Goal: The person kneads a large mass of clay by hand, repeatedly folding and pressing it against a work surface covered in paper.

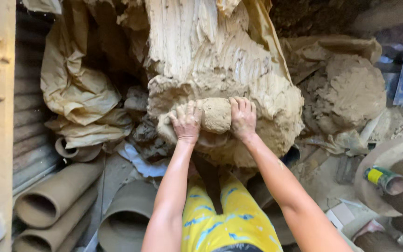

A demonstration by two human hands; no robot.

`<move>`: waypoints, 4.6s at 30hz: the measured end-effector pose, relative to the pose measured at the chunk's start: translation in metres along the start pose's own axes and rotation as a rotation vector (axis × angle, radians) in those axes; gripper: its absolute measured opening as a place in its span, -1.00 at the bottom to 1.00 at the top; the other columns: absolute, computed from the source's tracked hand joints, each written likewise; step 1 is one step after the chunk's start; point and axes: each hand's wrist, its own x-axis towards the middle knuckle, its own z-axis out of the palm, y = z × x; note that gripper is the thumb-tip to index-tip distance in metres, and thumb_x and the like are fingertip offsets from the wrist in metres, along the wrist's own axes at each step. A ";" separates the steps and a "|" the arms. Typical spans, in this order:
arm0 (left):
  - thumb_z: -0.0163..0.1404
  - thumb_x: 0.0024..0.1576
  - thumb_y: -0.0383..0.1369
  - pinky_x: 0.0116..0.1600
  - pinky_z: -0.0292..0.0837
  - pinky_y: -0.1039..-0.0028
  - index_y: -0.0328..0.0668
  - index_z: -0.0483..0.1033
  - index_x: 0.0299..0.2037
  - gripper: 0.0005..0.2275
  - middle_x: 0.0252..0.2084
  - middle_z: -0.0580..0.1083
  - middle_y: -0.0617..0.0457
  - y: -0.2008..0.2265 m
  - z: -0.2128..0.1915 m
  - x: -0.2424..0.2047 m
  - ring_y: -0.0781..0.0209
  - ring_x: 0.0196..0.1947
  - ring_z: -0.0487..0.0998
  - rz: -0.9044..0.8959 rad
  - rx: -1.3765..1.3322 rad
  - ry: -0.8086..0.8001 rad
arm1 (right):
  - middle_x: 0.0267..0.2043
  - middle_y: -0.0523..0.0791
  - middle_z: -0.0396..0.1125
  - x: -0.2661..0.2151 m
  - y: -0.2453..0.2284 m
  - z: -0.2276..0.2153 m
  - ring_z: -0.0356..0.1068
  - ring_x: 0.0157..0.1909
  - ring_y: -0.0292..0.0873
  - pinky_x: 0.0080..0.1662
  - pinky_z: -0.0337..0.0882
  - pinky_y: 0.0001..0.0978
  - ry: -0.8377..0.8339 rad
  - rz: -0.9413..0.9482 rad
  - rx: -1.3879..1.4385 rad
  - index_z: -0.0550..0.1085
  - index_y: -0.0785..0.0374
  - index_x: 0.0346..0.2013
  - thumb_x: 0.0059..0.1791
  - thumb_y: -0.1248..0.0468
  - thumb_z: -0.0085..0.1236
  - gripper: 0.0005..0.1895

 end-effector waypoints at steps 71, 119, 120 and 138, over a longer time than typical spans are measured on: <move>0.30 -0.08 -0.39 0.25 0.15 -0.18 0.43 0.20 0.49 -0.14 0.29 0.38 0.29 -0.087 -0.173 -0.066 0.13 0.23 0.35 -0.031 -0.009 -0.231 | -0.09 -0.04 0.31 0.030 -0.158 -0.133 0.28 -0.04 -0.04 -0.06 0.35 -0.22 0.234 -0.085 -0.132 0.44 0.15 -0.01 0.11 0.38 0.11 -0.83; 0.51 -0.55 -0.11 0.39 -0.01 -0.16 -0.39 0.11 0.31 0.16 0.30 0.27 -0.42 -0.008 -0.114 -0.015 -0.40 0.34 0.18 -0.114 -0.500 -0.127 | 0.23 0.10 0.15 -0.021 -0.013 -0.025 0.06 0.37 0.05 0.26 0.14 0.17 0.324 -0.348 0.380 0.19 0.32 0.29 -0.19 -0.28 0.51 0.08; 0.51 -0.58 -0.06 0.48 0.00 -0.05 -0.26 0.05 0.36 0.22 0.34 0.23 -0.31 -0.009 -0.134 -0.016 -0.29 0.39 0.18 -0.169 -0.609 -0.360 | 0.32 0.08 0.07 -0.050 -0.025 -0.034 -0.02 0.42 0.10 0.32 0.02 0.26 0.319 -0.322 0.250 0.13 0.28 0.32 -0.20 -0.13 0.37 0.00; 0.04 0.01 -0.46 0.19 0.23 -0.28 0.10 0.43 0.27 -0.47 0.27 0.35 -0.05 0.018 -0.020 -0.050 -0.34 0.24 0.26 -0.141 -0.071 -0.052 | 0.42 0.02 0.11 -0.019 -0.017 -0.016 0.02 0.52 0.05 0.47 0.01 0.08 0.102 -0.175 -0.085 0.14 0.27 0.46 0.03 0.00 0.32 -0.15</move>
